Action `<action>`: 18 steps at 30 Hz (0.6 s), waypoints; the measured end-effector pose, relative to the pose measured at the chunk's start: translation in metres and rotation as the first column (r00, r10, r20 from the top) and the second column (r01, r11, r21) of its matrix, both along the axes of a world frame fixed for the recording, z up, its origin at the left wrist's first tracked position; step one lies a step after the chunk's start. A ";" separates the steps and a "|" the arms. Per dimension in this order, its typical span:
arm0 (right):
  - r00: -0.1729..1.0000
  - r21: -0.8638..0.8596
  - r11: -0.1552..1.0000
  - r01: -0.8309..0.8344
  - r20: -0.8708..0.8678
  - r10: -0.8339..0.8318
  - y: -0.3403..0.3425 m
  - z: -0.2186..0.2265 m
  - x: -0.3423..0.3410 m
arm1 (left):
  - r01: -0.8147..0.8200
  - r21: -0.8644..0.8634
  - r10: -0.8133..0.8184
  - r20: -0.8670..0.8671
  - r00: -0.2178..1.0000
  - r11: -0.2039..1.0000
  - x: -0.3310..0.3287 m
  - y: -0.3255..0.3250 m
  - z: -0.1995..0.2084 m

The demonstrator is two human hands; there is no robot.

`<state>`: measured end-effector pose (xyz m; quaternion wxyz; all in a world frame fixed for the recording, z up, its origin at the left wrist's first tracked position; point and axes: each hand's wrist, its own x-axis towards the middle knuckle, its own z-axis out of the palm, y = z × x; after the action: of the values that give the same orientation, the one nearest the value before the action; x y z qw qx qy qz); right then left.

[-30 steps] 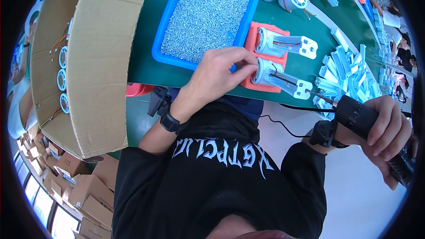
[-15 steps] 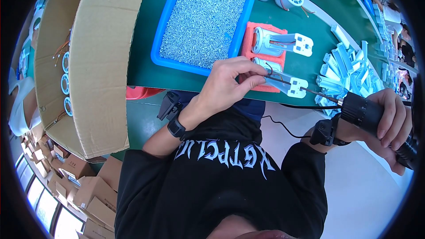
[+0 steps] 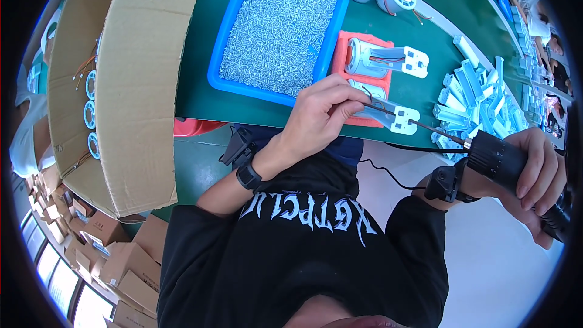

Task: Assemble small electronic housing components by inserting internal parts and securing them with an electric screwdriver.

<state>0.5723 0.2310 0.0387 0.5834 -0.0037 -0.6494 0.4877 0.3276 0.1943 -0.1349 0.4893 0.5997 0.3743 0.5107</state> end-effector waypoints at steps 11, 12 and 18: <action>0.996 -0.059 0.998 0.000 0.092 0.006 -0.006 0.006 -0.013 | -0.049 0.239 0.102 -0.213 0.972 0.970 -0.002 -0.002 0.002; 0.996 -0.061 0.998 0.000 0.092 0.005 -0.005 0.005 -0.011 | -0.049 0.237 0.100 -0.212 0.972 0.970 -0.003 -0.002 0.003; 0.943 -0.022 0.982 -0.185 0.277 0.184 0.006 0.007 -0.018 | -0.126 0.112 0.136 -0.095 0.986 0.986 -0.015 0.005 0.000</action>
<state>0.5542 0.2372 0.0459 0.4382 -0.0101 -0.7235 0.5333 0.3127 0.1998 -0.1351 0.4025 0.6241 0.4100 0.5295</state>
